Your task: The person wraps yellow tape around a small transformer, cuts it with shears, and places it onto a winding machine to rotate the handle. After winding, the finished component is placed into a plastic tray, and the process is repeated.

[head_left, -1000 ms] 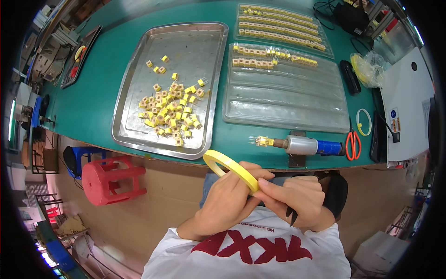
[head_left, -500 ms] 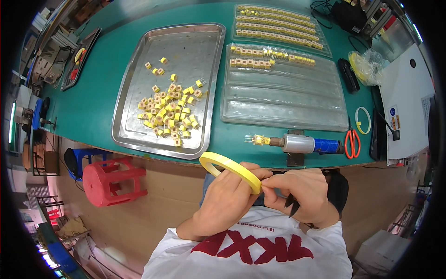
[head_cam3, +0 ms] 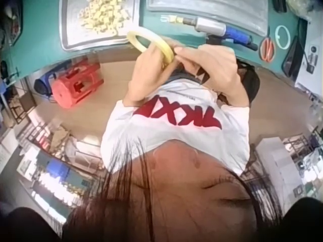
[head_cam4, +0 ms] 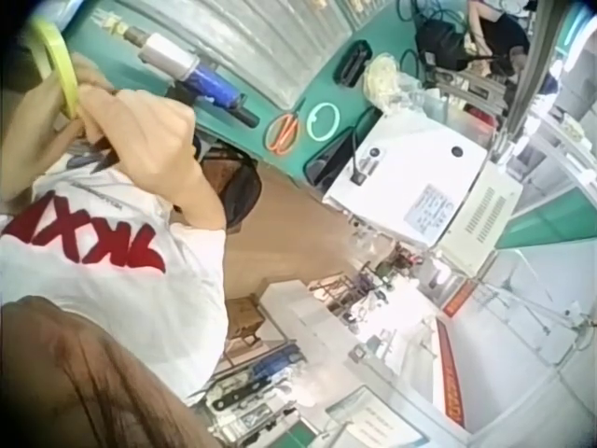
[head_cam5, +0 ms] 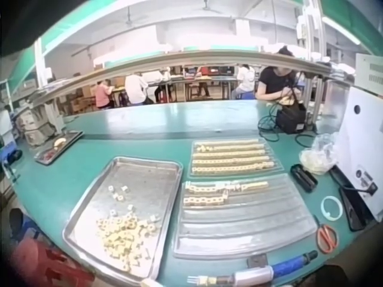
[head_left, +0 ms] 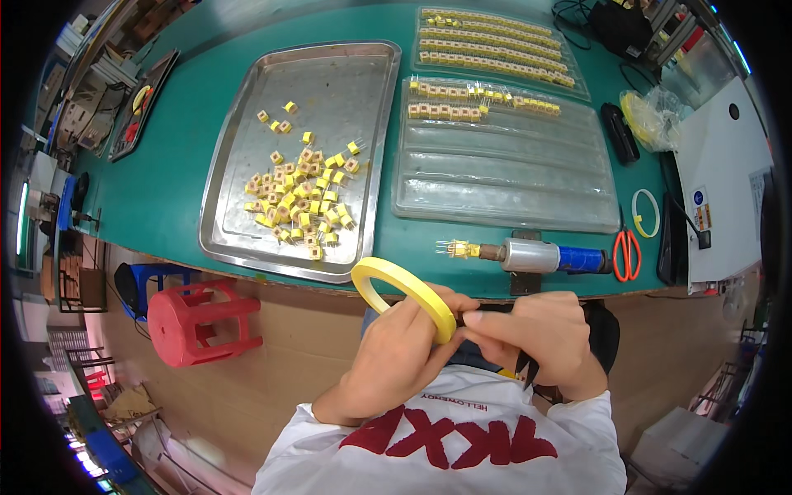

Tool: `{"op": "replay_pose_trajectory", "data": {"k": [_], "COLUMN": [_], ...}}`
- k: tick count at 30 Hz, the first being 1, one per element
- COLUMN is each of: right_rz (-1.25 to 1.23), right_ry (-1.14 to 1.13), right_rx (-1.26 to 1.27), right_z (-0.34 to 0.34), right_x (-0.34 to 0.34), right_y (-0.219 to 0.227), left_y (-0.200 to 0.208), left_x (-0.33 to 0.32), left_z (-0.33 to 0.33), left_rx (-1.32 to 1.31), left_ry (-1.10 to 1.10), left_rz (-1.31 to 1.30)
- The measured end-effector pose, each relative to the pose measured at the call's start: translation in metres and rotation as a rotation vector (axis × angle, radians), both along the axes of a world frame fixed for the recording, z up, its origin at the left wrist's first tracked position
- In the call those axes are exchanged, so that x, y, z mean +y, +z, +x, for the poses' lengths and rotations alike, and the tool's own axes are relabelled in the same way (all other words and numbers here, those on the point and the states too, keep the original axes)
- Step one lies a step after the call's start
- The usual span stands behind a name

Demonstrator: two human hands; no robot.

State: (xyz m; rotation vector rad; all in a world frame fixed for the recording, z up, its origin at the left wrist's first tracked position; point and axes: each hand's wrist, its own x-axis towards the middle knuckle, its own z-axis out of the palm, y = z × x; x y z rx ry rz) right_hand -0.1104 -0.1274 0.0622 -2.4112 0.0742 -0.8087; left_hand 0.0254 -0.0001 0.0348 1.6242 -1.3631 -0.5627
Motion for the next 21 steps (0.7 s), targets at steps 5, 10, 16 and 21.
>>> {"op": "replay_pose_trajectory", "data": {"k": [5,10,16,21], "right_rz": [0.002,-0.112,-0.275,-0.221], "right_ry": [-0.085,0.002,-0.048,-0.045], "right_rx": [0.037,0.023,-0.050,-0.072], "right_z": [0.003,0.001,0.005,0.002], "right_x": [0.002,-0.004,0.000,-0.003], "right_y": [0.000,-0.003,-0.005,-0.010], "left_y": [-0.004,-0.006,-0.002,0.006], "left_x": [0.001,0.002,0.000,0.000], "left_z": [0.001,-0.001,-0.003,-0.002], "left_rx": [-0.131,-0.162,-0.187,0.053], "left_ry": [-0.038,-0.015,-0.044,-0.069], "left_rz": [-0.028,0.028,0.043,0.097]}}
